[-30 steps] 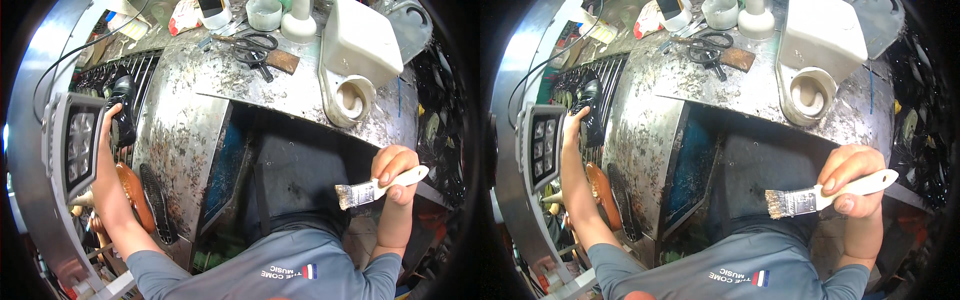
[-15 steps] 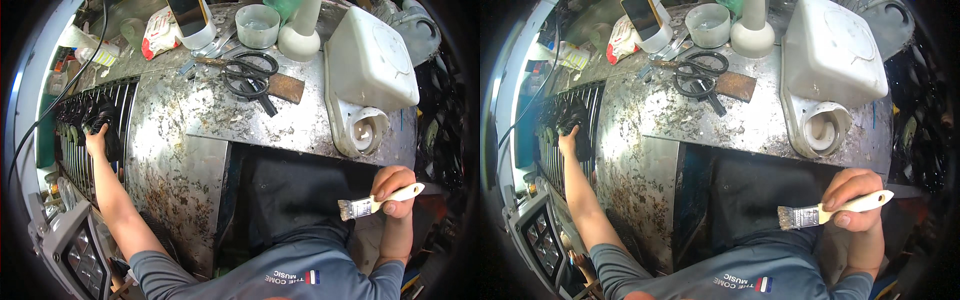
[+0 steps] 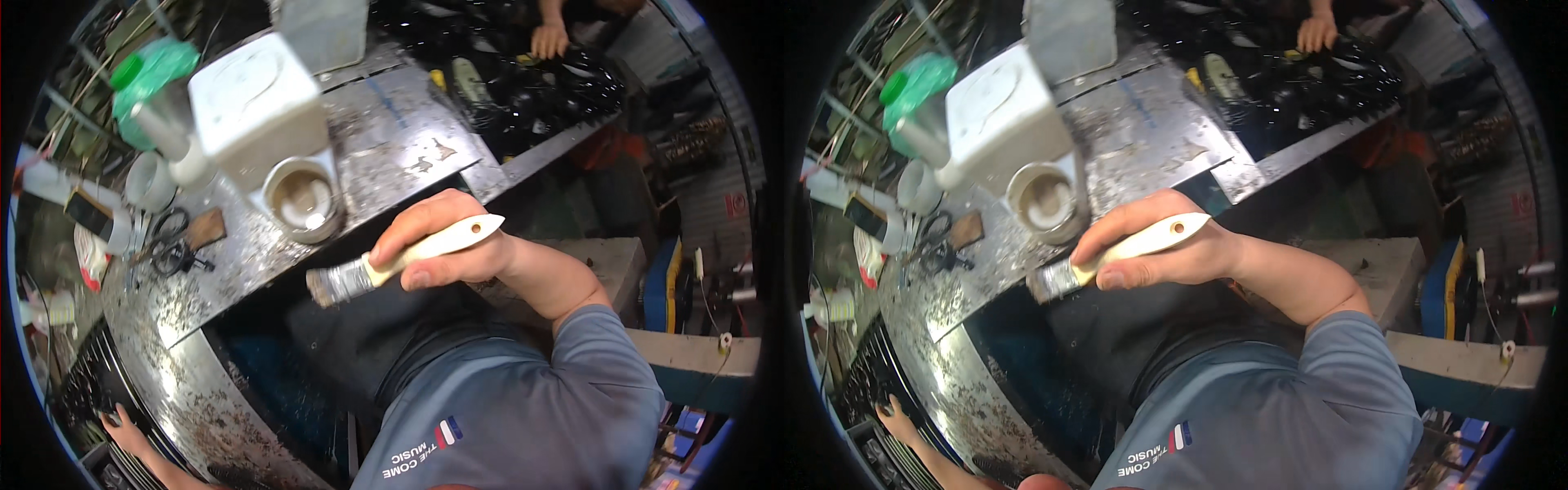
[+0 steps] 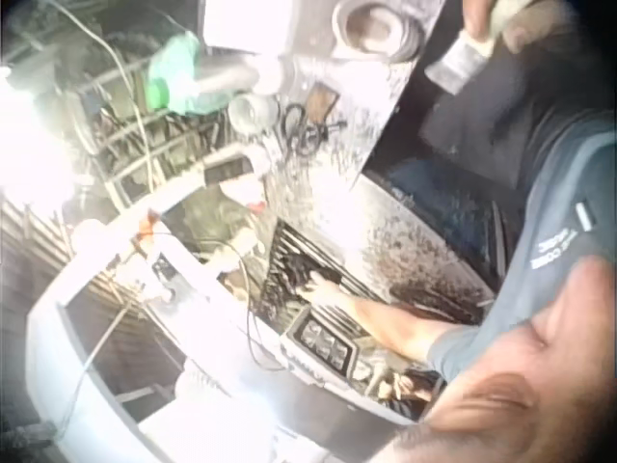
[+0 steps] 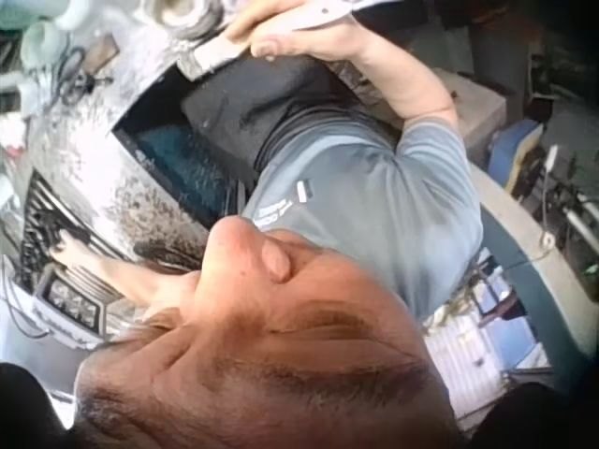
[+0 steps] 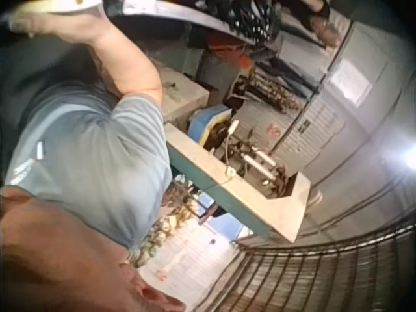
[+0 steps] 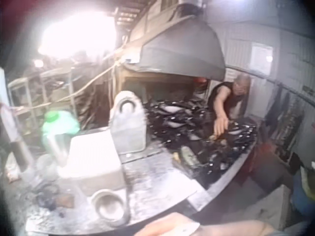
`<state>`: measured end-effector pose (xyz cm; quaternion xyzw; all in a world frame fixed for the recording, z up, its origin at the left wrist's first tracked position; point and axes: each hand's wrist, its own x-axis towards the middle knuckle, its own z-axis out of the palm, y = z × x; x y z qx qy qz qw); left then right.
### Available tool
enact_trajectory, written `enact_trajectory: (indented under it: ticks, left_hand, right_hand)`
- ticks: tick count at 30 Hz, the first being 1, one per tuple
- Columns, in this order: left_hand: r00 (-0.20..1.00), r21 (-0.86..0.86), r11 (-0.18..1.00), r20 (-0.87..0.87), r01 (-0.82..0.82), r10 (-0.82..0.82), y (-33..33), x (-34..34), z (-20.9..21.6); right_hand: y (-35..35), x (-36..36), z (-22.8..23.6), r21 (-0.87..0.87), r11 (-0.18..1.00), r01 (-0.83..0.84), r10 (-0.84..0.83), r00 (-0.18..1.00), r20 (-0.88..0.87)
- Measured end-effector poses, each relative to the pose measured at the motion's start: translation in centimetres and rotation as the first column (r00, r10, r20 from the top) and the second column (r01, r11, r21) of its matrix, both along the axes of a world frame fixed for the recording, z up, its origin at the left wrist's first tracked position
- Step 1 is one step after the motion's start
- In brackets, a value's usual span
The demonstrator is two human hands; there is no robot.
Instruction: The person repeatedly dips a paintbrush into a container of white paint and applies it to the sole of a black shoe. They hold the shoe in one hand and the brush in the other, working over a metal workbench in a workshop setting.
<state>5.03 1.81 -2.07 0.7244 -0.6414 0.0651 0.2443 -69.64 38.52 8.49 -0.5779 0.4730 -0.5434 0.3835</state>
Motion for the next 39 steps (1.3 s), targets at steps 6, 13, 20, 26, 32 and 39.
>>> enact_trajectory:
  ticks: [6,13,20,26,32,39]
  left_hand:
    - [0.930,0.177,0.923,-0.200,0.343,-0.307,11.5,-19.4,6.8]
    - [0.797,0.191,0.775,-0.099,0.603,-0.596,23.1,-31.6,7.3]
    - [0.688,0.255,0.660,-0.028,0.707,-0.726,29.6,-37.8,6.7]
    - [0.646,0.217,0.624,-0.047,0.751,-0.762,31.7,-39.3,6.4]
    - [0.589,0.182,0.564,-0.147,0.806,-0.795,33.1,-41.1,6.3]
    - [0.465,0.045,0.501,-0.456,0.864,-0.759,36.3,-47.0,6.2]
  right_hand:
    - [5.9,-7.8,-1.5,-0.122,0.866,0.486,-0.479,0.874,0.078]
    - [0.5,-19.7,-2.0,-0.600,0.707,0.374,-0.674,0.101,-0.732]
    - [-6.3,-27.0,-4.3,-0.177,0.915,0.363,-0.082,-0.262,-0.962]
    - [-6.2,-24.7,-1.6,0.000,0.881,0.473,0.121,-0.226,-0.967]
    - [2.9,-22.8,-0.1,-0.221,0.813,0.538,-0.407,0.255,-0.877]
    - [5.4,-18.6,-0.5,-0.350,0.623,0.700,-0.535,0.055,-0.843]
